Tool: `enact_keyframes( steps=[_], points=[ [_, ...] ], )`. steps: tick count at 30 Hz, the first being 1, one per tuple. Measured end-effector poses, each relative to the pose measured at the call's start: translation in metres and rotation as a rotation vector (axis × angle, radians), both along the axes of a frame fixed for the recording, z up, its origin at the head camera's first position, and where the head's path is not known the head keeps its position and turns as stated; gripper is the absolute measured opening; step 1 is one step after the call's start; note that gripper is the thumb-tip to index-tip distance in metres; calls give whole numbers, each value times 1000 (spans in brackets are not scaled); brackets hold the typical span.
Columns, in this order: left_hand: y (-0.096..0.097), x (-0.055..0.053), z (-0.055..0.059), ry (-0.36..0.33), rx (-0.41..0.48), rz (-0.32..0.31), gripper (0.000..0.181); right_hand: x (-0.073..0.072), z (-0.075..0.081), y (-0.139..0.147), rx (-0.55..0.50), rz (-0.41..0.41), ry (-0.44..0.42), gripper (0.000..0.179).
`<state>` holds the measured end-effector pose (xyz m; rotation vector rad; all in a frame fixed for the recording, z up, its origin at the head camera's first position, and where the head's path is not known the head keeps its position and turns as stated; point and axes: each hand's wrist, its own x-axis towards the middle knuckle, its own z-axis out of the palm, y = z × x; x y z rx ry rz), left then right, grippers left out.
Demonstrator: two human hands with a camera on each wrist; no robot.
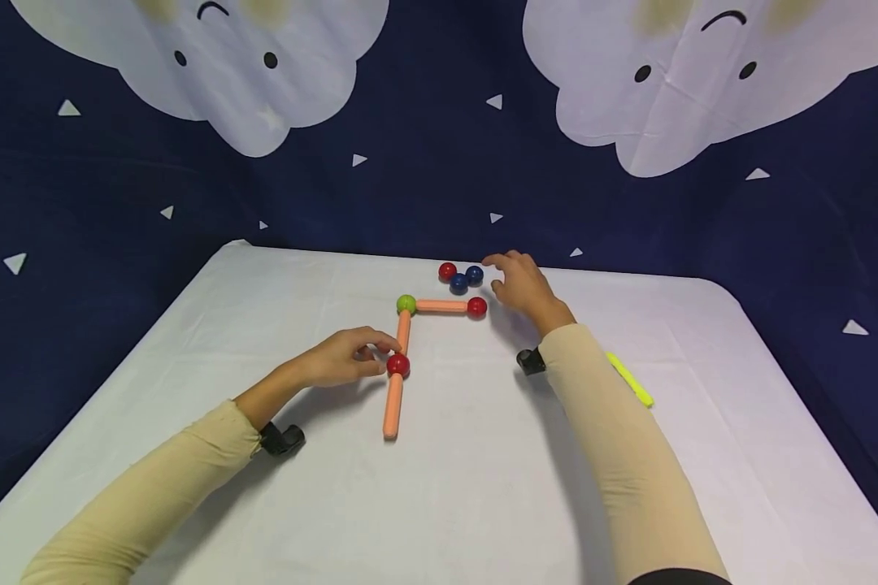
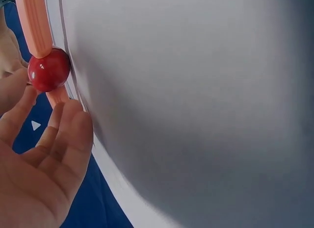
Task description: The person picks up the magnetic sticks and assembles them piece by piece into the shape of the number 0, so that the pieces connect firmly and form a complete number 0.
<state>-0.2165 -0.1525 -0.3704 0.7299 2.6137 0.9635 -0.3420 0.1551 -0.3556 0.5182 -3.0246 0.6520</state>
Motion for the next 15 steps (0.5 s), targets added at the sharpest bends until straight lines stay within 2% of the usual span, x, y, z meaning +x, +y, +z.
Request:
enact_keyframes(
  steps=[10,15],
  points=[
    [6,-6,2,2,-94,-3,36,-3,-4,-2,5,5,0,44],
    [12,-8,0,6,-92,26,30,-9,-7,-7,0,6,-12,44]
  ],
)
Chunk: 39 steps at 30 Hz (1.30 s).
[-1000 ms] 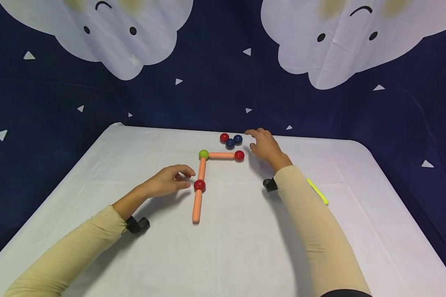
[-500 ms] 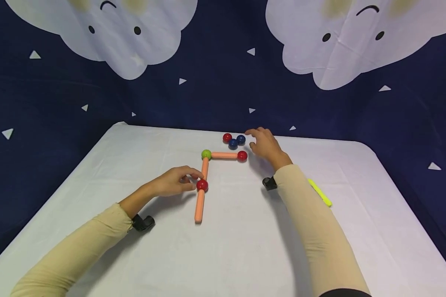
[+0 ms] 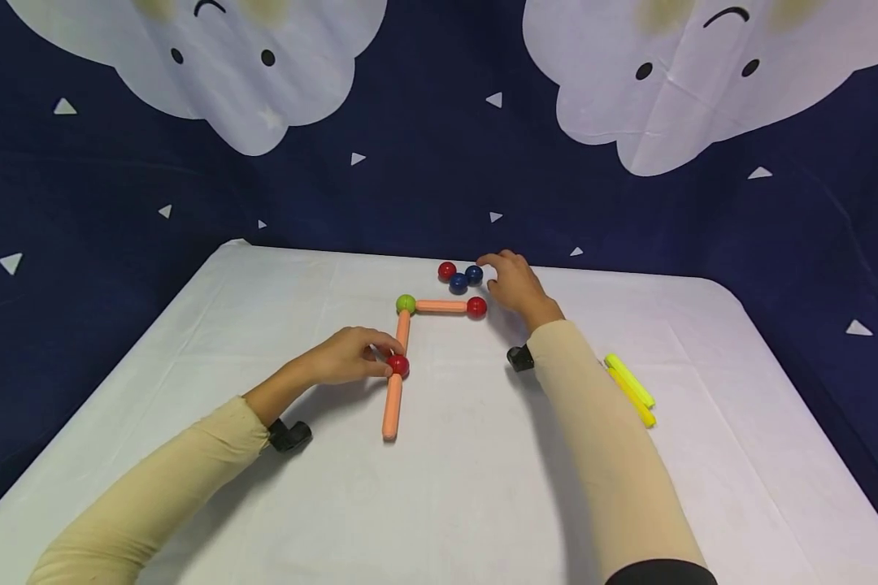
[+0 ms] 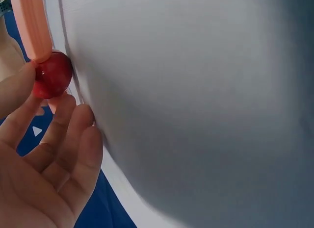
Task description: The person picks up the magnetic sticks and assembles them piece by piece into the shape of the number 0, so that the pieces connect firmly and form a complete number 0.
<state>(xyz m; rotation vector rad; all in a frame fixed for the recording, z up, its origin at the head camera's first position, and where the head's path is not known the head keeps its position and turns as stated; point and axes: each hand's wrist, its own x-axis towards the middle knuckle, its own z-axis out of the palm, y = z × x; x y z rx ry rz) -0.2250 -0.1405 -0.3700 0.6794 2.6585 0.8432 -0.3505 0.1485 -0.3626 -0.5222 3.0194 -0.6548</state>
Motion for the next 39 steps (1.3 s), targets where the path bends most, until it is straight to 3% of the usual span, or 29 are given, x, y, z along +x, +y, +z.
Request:
enact_keyframes(
  steps=[6,13,19,26,34,39],
  points=[
    [5,-1,0,-22,-19,46,28,-9,-6,-8,-23,2,-23,48],
    [6,-2,0,-55,-26,71,27,-12,-8,-15,-44,-14,-126,59],
    [5,0,0,-66,-12,74,26,-12,-9,-21,-22,-45,-210,58],
    [7,-2,0,-75,3,68,26,-9,-6,-16,-39,-98,-159,41],
    [7,-2,0,-105,16,59,27,-12,-10,-10,1,-75,-108,49],
    [8,-1,0,-95,14,43,27,-12,-10,-10,-18,-103,-99,36]
  ],
)
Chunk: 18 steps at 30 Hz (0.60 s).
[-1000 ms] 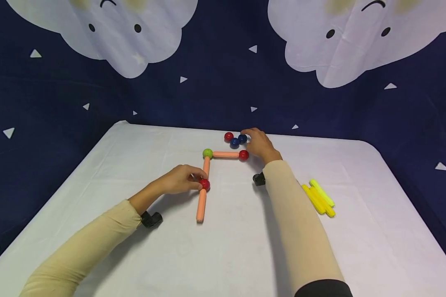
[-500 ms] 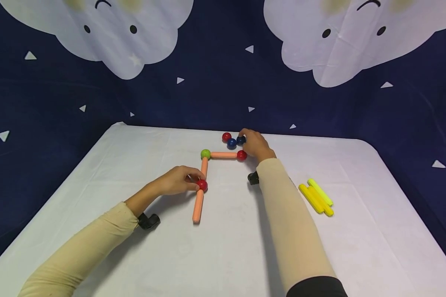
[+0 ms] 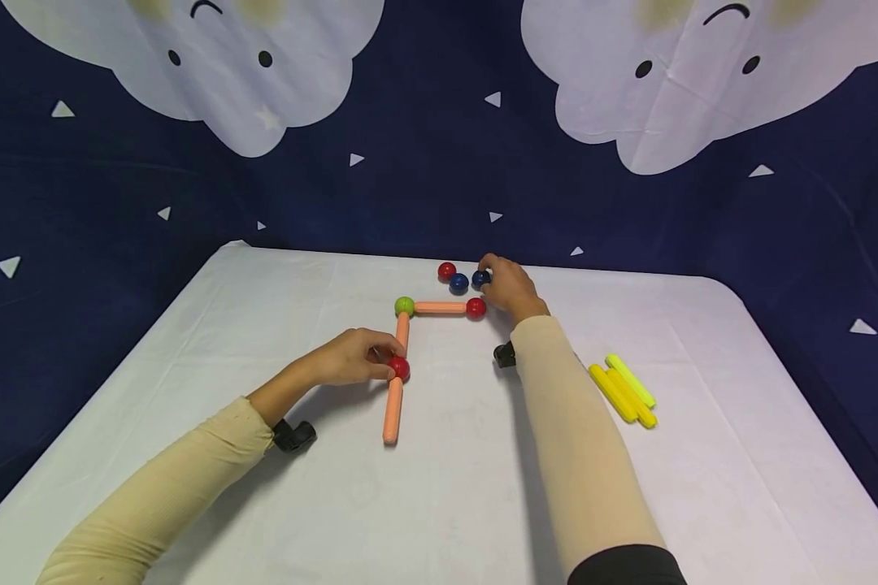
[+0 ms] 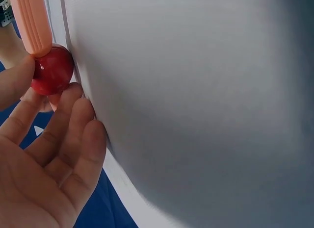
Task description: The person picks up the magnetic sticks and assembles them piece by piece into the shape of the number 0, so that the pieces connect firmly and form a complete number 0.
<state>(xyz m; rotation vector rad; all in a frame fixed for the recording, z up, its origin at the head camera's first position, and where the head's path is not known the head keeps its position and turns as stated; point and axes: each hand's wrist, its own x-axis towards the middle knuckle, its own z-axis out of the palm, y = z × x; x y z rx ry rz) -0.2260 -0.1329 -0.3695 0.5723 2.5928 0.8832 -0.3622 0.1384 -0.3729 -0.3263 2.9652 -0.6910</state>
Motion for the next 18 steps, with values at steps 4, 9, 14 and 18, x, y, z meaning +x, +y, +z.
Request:
enact_keyframes(
  steps=[4,9,14,18],
  points=[
    [0,0,2,6,-13,0,27,0,0,1,-19,-19,32,26],
    [2,-1,4,10,-23,-2,27,0,-2,4,-59,-12,53,30],
    [2,-4,2,30,-31,-12,26,0,-4,9,-44,-6,48,37],
    [1,-7,0,33,-32,-5,27,4,1,12,-21,12,51,36]
  ],
)
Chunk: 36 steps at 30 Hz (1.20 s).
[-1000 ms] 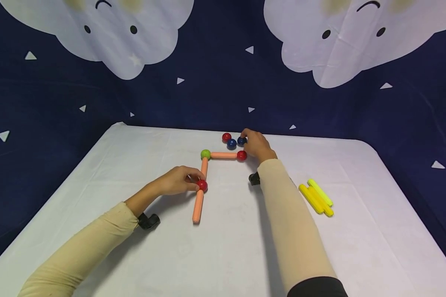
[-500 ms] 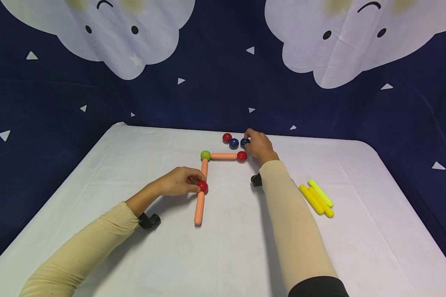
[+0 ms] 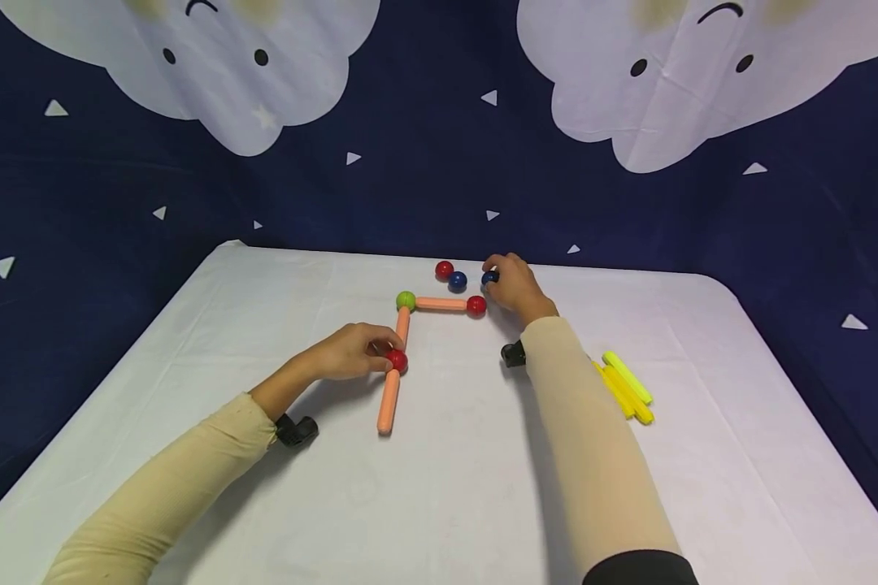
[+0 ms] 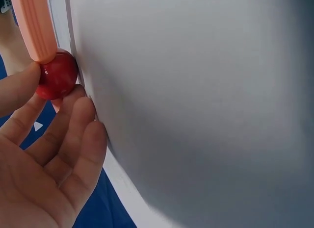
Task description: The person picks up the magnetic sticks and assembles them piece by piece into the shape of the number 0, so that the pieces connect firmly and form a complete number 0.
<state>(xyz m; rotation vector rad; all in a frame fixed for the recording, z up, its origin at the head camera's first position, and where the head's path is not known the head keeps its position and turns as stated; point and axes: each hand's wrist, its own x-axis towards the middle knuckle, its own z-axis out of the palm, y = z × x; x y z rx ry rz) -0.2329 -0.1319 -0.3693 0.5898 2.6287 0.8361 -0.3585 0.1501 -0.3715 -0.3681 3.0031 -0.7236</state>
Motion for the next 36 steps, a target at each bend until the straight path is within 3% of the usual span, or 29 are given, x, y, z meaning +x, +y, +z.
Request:
enact_keyframes(
  steps=[13,22,26,30,36],
  points=[
    [1,-3,0,-59,32,13,27,23,30,17,40,53,150,36],
    [-1,-5,1,-43,38,-15,27,50,39,18,67,235,197,34],
    [-3,-4,1,-29,38,-24,27,70,37,9,79,365,237,35],
    [-2,-4,1,-22,41,-33,27,99,33,-2,35,448,292,33],
    [-1,-5,2,-12,34,-39,26,141,21,-18,3,510,229,34]
  ],
)
